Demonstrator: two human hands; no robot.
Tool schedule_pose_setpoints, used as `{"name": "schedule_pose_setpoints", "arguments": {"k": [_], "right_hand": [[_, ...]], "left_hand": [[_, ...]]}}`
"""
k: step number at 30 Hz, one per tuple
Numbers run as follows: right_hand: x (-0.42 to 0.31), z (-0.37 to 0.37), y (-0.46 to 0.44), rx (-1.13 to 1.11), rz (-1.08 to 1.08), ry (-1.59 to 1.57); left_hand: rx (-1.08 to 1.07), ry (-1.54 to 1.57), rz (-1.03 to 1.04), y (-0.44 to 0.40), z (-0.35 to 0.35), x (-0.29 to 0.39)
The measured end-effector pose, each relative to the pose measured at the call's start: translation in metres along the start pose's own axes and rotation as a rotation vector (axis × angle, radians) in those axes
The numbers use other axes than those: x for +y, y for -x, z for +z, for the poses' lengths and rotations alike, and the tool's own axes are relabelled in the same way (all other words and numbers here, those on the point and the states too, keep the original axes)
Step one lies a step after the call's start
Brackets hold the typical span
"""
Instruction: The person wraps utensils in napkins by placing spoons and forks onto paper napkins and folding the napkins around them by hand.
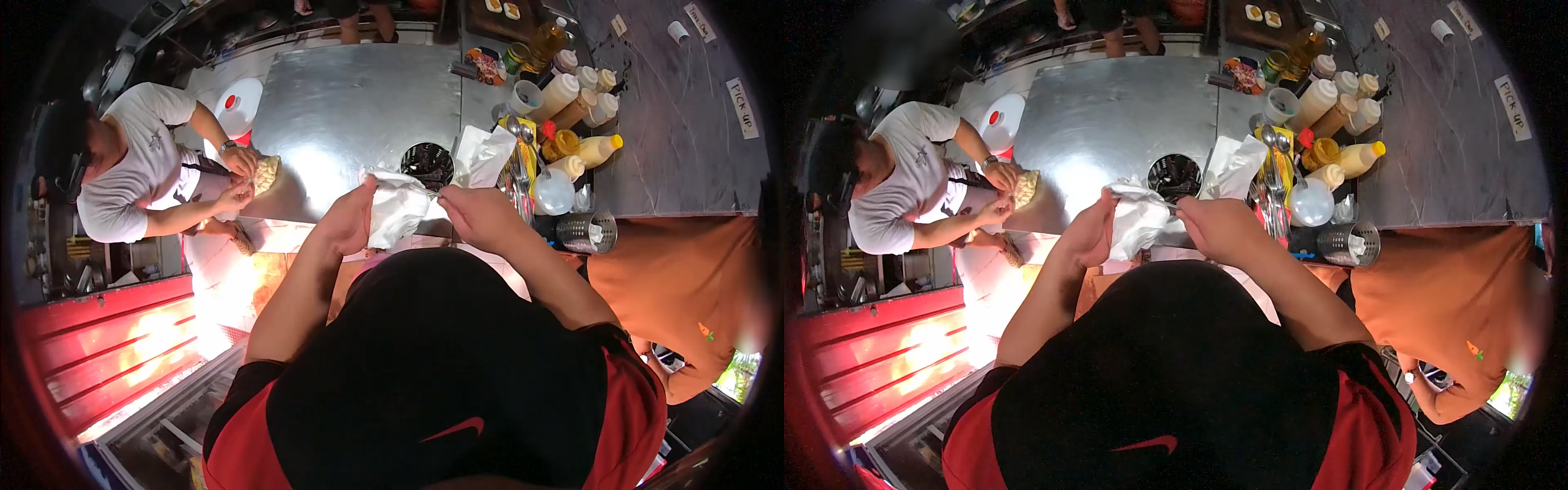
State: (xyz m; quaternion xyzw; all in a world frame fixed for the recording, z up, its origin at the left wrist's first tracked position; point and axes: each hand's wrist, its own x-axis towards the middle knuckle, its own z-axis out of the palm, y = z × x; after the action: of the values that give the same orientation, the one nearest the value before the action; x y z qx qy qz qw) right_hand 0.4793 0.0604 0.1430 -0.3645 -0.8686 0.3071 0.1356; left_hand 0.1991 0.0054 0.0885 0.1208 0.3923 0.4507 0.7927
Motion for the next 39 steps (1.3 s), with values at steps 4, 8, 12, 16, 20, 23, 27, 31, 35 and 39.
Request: {"name": "schedule_pose_setpoints", "arguments": {"k": [4,8,12,16,20,23,27,31,35,39], "right_hand": [[0.014,0.011,-0.004,0.006,0.036,-0.423],[0.009,-0.008,-0.004,-0.254,0.387,-0.7],[0.006,-0.011,-0.005,-0.29,0.39,-0.707],[0.002,-0.01,-0.007,-0.262,0.25,-0.588],[-0.01,-0.016,-0.012,-0.335,0.208,-0.505],[-0.015,-0.018,-0.016,-0.363,0.207,-0.49],[-0.015,-0.011,-0.015,-0.273,0.237,-0.648],[-0.017,-0.011,-0.015,-0.254,0.281,-0.761],[-0.016,-0.009,-0.015,-0.274,0.234,-0.692],[-0.011,-0.003,-0.015,-0.227,0.154,-0.62]], "left_hand": [[-0.055,-0.311,0.102,0.002,-0.011,0.001],[0.022,-0.363,0.197,0.007,-0.012,0.006],[0.044,-0.537,0.257,0.013,-0.015,0.019],[-0.007,-0.709,0.373,0.024,-0.006,0.033],[-0.117,-0.695,0.22,0.022,-0.021,0.037],[-0.118,-0.595,0.109,0.019,-0.034,0.04],[-0.103,-0.592,0.125,0.03,-0.029,0.049],[-0.142,-0.444,0.117,0.039,-0.018,0.056],[-0.247,-0.351,0.152,0.028,-0.035,0.053],[-0.237,-0.396,0.203,0.026,-0.036,0.053]]}}
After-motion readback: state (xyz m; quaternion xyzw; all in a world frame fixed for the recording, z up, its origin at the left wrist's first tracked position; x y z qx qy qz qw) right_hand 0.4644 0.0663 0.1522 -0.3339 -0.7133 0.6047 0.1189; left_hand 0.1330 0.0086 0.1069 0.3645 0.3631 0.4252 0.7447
